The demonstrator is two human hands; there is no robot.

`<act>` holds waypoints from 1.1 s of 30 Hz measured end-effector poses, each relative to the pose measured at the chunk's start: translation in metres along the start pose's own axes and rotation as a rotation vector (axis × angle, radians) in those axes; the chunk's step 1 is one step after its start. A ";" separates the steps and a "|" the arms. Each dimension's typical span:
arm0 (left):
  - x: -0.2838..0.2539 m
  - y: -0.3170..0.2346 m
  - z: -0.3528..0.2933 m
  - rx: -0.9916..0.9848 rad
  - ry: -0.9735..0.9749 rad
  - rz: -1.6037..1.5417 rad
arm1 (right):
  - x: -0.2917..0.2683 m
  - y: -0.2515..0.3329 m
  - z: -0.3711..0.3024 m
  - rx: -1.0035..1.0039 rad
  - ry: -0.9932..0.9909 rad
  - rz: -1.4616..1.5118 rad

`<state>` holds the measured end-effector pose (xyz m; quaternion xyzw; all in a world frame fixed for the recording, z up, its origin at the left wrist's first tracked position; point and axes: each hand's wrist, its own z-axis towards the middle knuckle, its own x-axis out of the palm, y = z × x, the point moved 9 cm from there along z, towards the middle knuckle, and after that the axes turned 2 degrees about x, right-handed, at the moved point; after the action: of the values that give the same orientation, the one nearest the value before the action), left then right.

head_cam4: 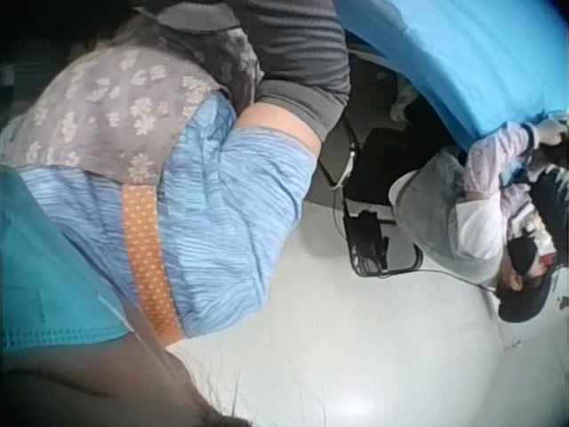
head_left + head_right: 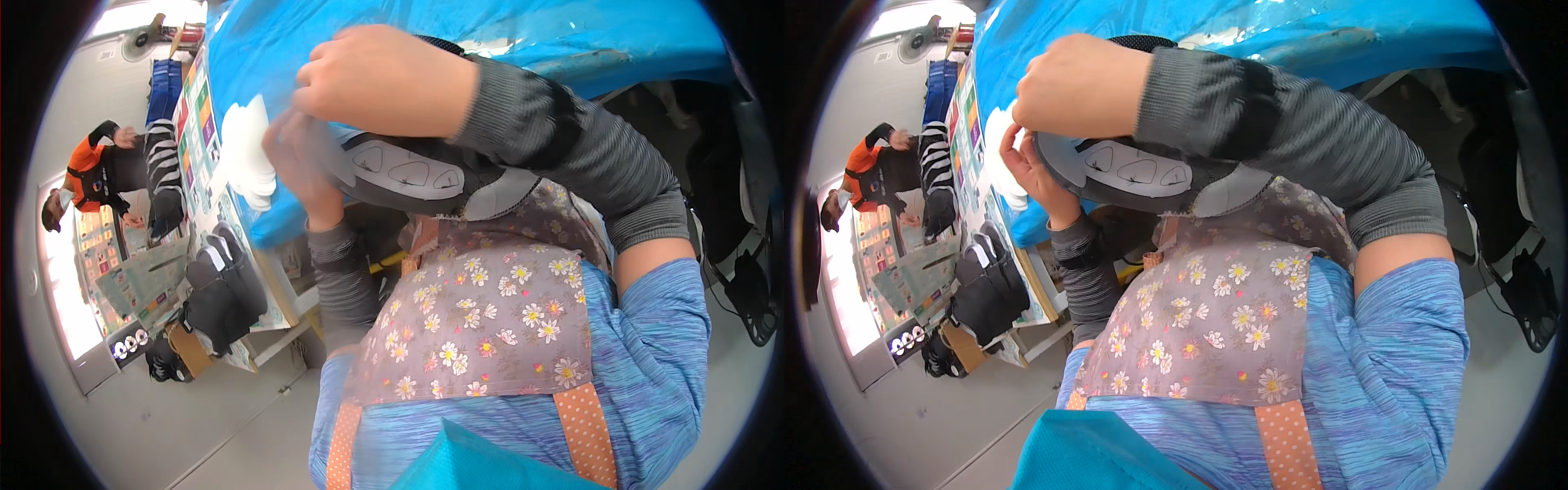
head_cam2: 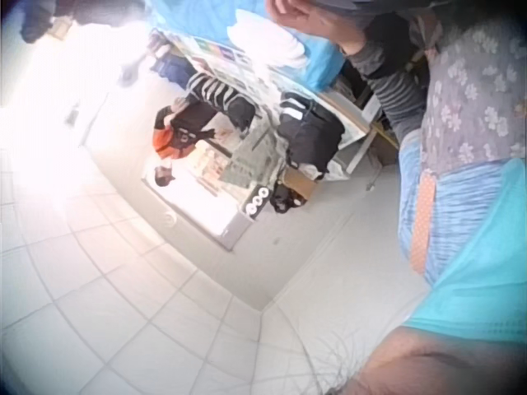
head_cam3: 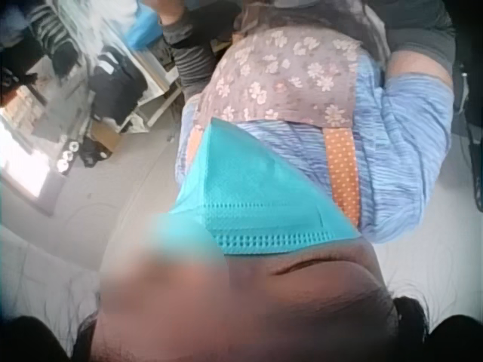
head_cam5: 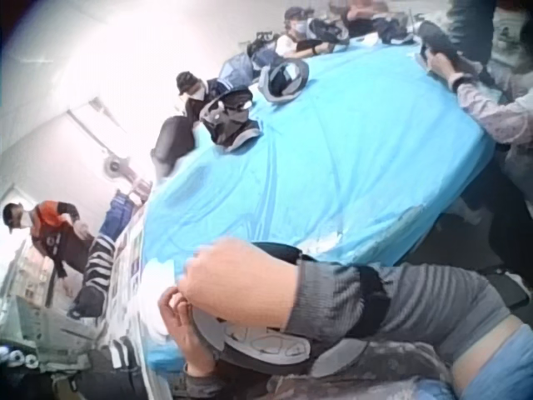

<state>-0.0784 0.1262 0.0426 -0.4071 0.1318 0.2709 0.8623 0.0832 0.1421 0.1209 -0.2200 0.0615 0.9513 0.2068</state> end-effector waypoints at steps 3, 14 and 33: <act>-0.021 -0.003 0.018 -0.025 -0.192 0.105 | 0.032 -0.024 0.004 0.107 0.274 0.010; 0.008 -0.024 0.029 -0.058 -0.007 0.460 | 0.027 -0.035 0.006 0.235 0.268 -0.191; 0.012 -0.014 0.020 0.114 -0.177 0.478 | 0.052 -0.068 -0.007 0.424 0.222 -0.182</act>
<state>-0.0599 0.1390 0.0591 -0.2900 0.1633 0.4935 0.8035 0.0720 0.2212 0.0902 -0.2796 0.2618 0.8646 0.3251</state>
